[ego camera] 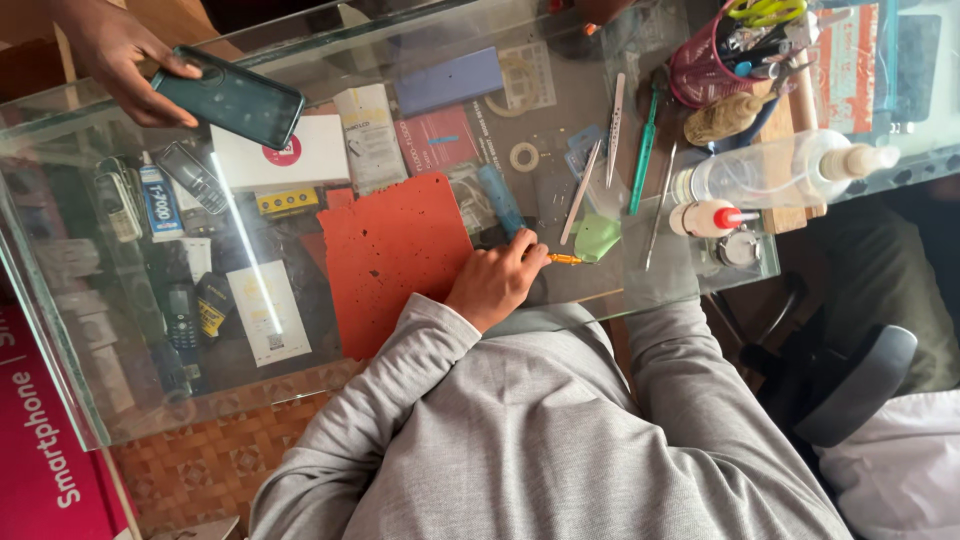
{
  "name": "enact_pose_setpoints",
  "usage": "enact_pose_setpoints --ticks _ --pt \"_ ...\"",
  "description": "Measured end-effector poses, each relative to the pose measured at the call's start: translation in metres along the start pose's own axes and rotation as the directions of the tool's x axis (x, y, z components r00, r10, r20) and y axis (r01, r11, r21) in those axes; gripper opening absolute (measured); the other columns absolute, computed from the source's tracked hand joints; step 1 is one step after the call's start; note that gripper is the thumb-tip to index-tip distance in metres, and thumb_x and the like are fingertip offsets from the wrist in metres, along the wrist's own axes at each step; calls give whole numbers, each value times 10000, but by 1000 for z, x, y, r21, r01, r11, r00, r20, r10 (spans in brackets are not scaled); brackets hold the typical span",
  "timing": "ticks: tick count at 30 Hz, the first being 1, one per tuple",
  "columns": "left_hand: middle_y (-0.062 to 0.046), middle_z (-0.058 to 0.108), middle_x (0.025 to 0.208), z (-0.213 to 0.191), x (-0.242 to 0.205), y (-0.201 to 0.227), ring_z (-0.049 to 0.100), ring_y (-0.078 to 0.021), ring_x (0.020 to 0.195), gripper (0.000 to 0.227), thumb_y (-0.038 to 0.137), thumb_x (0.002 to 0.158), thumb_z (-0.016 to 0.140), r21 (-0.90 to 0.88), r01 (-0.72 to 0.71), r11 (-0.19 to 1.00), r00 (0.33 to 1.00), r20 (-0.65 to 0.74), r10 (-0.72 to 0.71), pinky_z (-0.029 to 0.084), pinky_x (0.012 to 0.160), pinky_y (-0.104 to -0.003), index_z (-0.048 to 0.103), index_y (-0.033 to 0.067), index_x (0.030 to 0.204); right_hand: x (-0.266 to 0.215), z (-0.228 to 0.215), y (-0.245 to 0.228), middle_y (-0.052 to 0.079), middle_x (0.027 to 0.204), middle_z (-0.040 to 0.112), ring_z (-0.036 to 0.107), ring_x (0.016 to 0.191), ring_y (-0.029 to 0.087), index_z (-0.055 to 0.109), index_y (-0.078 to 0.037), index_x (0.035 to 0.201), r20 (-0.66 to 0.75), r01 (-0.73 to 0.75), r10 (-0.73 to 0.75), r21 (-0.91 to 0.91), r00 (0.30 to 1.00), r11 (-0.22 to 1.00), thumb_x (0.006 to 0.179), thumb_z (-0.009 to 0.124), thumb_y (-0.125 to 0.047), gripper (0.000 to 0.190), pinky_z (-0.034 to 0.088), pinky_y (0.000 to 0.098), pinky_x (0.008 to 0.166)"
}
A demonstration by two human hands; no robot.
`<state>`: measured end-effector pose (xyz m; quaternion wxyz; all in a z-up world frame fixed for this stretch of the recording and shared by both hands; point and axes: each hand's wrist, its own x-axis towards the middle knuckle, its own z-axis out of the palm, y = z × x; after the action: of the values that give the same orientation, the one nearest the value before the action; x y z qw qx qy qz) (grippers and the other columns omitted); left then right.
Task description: The person disassembles a phone by removing the back cover and internal components using a screwdriver, then applies adhesive from a bottle to the frame of the device.
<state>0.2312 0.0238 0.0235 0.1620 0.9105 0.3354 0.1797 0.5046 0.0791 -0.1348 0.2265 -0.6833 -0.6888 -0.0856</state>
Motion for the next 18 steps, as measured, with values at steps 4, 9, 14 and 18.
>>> enact_pose_setpoints --ticks 4,9,14,18 --pt "-76 605 970 -4 2 0 674 -180 535 207 219 987 659 -13 38 999 999 29 -38 512 418 -311 614 18 984 -10 -21 -13 422 1472 314 288 1414 587 405 93 1502 68 -65 61 53 996 996 924 726 -168 711 258 605 1191" --pt "-89 602 933 -10 7 -3 671 -222 552 198 189 1045 639 14 103 995 989 106 -104 517 454 -358 577 41 927 -46 -65 -43 449 1519 248 224 1449 615 401 124 1478 182 -163 138 134 974 977 891 715 -178 731 215 625 1205" --pt "-118 650 953 -13 7 -9 693 -350 739 141 173 1040 619 -336 210 918 971 -38 -236 544 585 -444 584 44 997 -121 -127 -80 390 1465 401 299 1445 555 480 169 1343 390 -25 -56 200 919 979 778 712 -149 688 246 583 1210" --pt "-169 688 956 -1 19 -8 693 -382 841 169 176 1047 601 -553 198 809 957 -71 -282 550 702 -459 591 10 1019 -127 -197 -87 240 1131 691 680 1046 392 702 4 1150 842 -287 -182 365 508 886 821 734 -113 350 567 468 888"
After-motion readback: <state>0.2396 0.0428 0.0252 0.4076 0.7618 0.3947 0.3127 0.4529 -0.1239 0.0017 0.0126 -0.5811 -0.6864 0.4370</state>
